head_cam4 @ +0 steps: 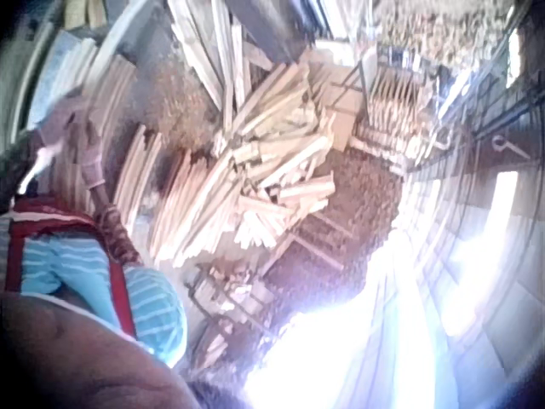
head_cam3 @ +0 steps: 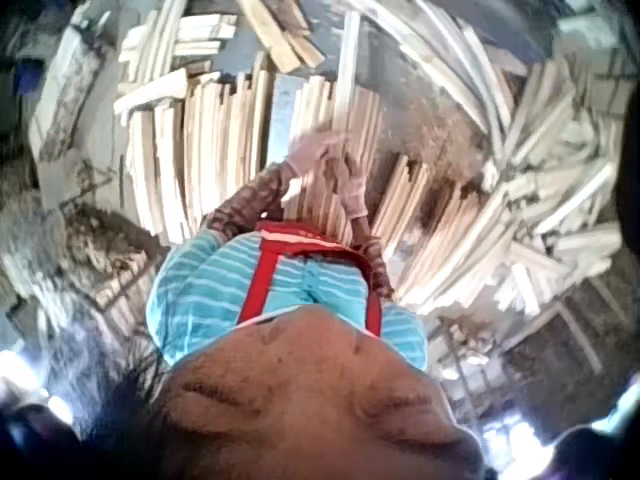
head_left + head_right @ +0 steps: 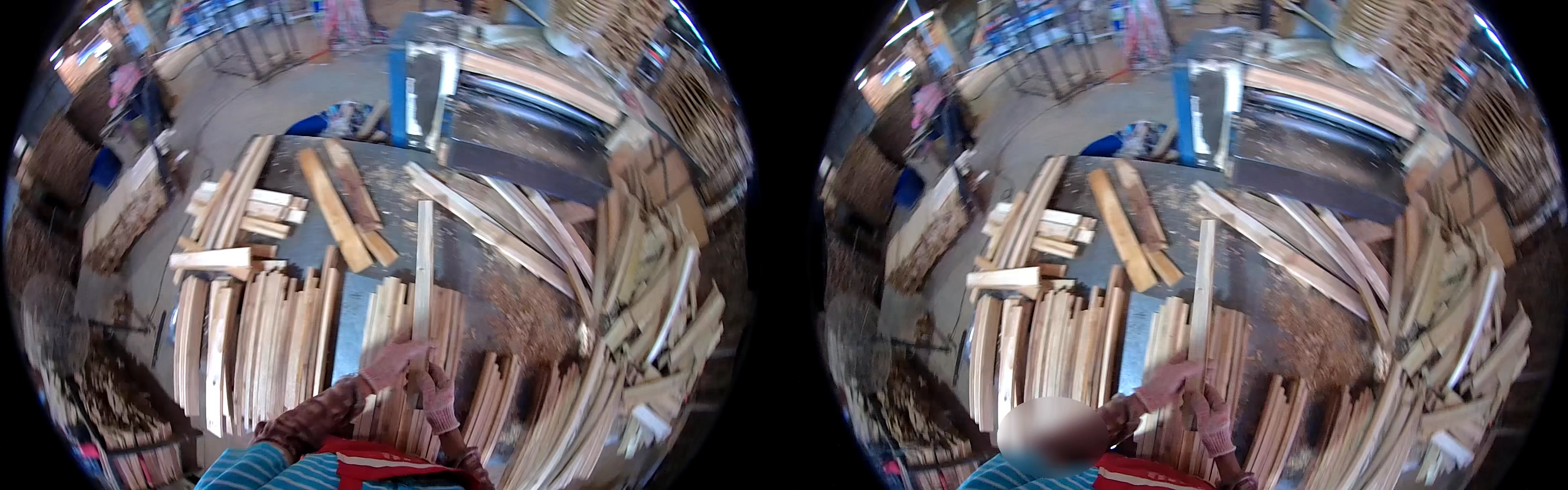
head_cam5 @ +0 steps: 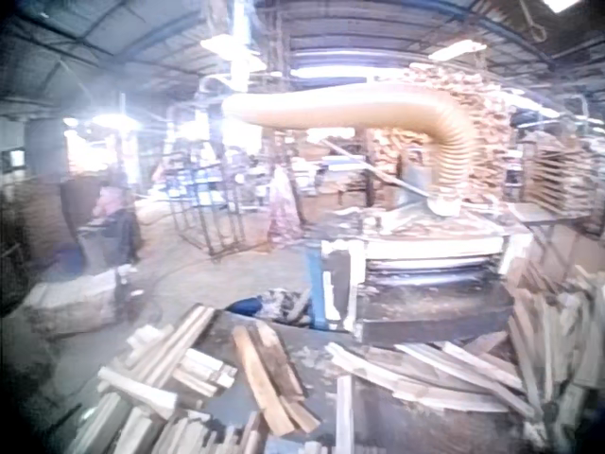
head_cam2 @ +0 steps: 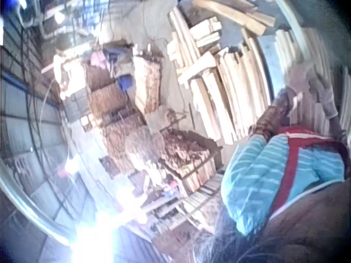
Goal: The person repeatedly picks up thin wooden planks from a pile on a workbench, aligns them, and stacks them into a neat bundle. They then lift the bundle and carry it across the workshop to a storage rack, placing it on top of other stacked planks.
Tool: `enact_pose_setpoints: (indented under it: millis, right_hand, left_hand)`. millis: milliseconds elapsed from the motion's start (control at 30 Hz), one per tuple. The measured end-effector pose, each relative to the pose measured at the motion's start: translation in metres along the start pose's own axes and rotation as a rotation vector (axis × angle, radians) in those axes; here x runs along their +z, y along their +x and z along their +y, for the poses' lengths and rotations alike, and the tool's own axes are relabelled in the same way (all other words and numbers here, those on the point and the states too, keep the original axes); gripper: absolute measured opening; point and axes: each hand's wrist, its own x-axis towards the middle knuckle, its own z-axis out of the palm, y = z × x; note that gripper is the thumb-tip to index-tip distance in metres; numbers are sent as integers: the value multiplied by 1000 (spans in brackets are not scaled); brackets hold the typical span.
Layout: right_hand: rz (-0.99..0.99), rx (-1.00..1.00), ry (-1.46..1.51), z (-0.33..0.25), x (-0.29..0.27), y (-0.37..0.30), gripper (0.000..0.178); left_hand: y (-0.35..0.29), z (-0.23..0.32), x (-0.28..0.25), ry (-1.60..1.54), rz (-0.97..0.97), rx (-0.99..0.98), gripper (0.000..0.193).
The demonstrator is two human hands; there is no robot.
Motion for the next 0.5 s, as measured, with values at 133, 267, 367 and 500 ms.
enact_pose_setpoints:
  millis: [133,267,367,500]
  right_hand:
    - [-153,16,197,-4,-9,39,29]
    - [-101,-39,302,20,-106,120,33]
    - [128,-212,-599,2,-155,165,45]
    - [344,-251,-1313,-53,-183,228,69]
  left_hand:
    - [27,34,4,-87,254,-14,19]
    - [47,89,-74,-69,109,319,17]
    - [70,123,-207,956,190,509,9]
    - [67,219,-312,694,763,486,12]
